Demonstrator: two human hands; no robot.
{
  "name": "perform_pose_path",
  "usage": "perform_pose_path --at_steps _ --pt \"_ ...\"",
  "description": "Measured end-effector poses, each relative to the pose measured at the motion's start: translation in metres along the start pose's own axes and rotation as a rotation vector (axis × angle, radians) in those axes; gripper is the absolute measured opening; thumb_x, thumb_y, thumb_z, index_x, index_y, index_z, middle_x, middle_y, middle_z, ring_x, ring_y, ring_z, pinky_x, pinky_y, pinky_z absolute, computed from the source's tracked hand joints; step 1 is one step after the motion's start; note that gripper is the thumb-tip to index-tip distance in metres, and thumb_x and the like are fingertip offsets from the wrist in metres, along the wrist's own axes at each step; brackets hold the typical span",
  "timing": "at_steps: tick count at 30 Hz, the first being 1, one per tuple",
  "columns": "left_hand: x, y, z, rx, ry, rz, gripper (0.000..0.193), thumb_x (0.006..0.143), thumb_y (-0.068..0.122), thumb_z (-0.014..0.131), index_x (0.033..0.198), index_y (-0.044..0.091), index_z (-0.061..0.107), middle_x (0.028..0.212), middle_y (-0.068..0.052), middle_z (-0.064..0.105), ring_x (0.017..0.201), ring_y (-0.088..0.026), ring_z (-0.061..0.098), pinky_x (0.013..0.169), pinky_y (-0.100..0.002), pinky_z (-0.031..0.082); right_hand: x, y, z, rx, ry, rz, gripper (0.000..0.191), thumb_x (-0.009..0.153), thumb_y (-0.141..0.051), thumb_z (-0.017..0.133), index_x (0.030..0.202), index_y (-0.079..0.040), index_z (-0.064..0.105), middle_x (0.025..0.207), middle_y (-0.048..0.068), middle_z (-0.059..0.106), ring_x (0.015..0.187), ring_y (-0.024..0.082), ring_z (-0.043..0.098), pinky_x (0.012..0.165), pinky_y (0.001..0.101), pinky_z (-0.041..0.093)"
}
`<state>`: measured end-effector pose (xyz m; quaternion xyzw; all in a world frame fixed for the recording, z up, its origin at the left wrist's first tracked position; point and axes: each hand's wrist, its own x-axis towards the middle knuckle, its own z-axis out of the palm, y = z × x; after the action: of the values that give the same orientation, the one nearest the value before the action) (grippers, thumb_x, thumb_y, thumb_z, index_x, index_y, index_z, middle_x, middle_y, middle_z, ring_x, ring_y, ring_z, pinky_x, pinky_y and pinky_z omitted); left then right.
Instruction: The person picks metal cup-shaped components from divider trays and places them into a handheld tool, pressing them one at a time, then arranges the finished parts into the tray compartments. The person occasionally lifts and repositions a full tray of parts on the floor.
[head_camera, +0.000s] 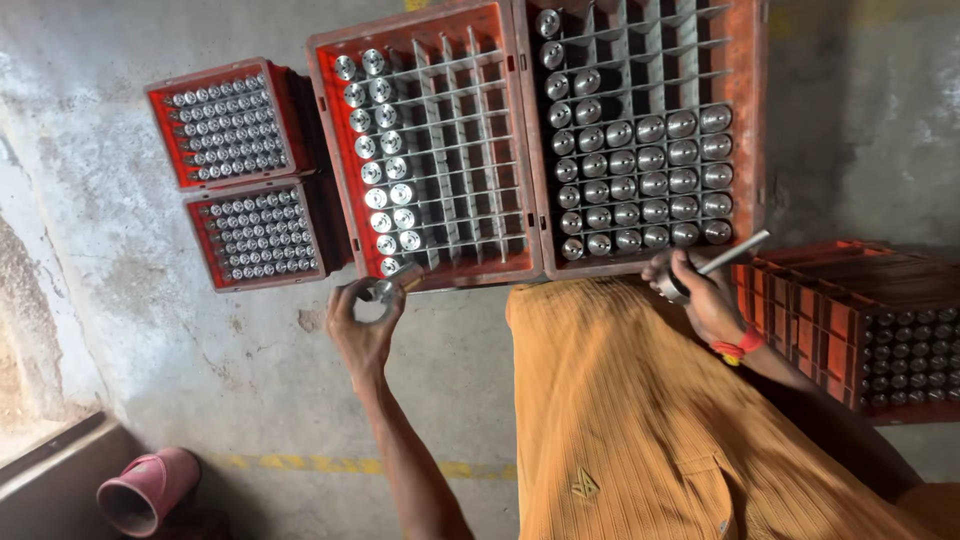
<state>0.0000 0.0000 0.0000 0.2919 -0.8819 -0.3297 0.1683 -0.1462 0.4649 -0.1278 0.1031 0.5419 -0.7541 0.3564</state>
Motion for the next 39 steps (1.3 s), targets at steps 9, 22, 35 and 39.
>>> perform_pose_path --at_steps 9,22,35,39 --pt "-0.044 0.070 0.198 -0.725 -0.239 -0.371 0.025 0.088 0.016 0.083 0.085 -0.001 0.065 0.072 -0.003 0.060 0.064 -0.012 0.053 0.057 -0.030 0.043 0.021 -0.026 0.059 0.166 0.009 -0.044 0.024 0.106 -0.018 0.057 0.119 0.001 0.064 0.108 0.009 0.068 0.098 0.021 0.069 0.092 0.0370 0.056" --pt "-0.077 0.181 0.211 -0.302 -0.960 -0.130 0.042 0.070 0.025 0.086 0.099 -0.002 0.073 0.083 -0.015 0.076 0.072 -0.023 0.074 0.068 -0.038 0.058 0.006 -0.078 0.071 -0.099 -0.320 -0.290 0.031 0.111 -0.031 0.045 0.119 -0.003 0.057 0.112 0.012 0.066 0.093 0.019 0.073 0.087 0.0336 0.058" --pt "0.043 0.130 0.267 0.189 -0.575 0.182 0.065 0.092 0.044 0.075 0.142 0.007 0.056 0.056 -0.008 0.064 0.045 -0.026 0.060 0.042 -0.039 0.049 0.026 -0.060 -0.034 0.477 0.234 -0.307 0.036 0.113 -0.037 0.050 0.129 -0.005 0.058 0.107 0.009 0.070 0.100 0.020 0.068 0.097 0.0341 0.051" --pt "0.136 0.125 0.293 0.133 -0.294 0.229 0.065 0.092 0.031 0.071 0.150 0.014 0.047 0.120 -0.021 0.066 0.081 -0.031 0.068 0.066 -0.040 0.059 0.024 -0.045 -0.048 0.470 0.271 -0.288 0.038 0.113 -0.037 0.049 0.130 -0.005 0.058 0.108 0.012 0.070 0.099 0.019 0.067 0.096 0.0333 0.050"
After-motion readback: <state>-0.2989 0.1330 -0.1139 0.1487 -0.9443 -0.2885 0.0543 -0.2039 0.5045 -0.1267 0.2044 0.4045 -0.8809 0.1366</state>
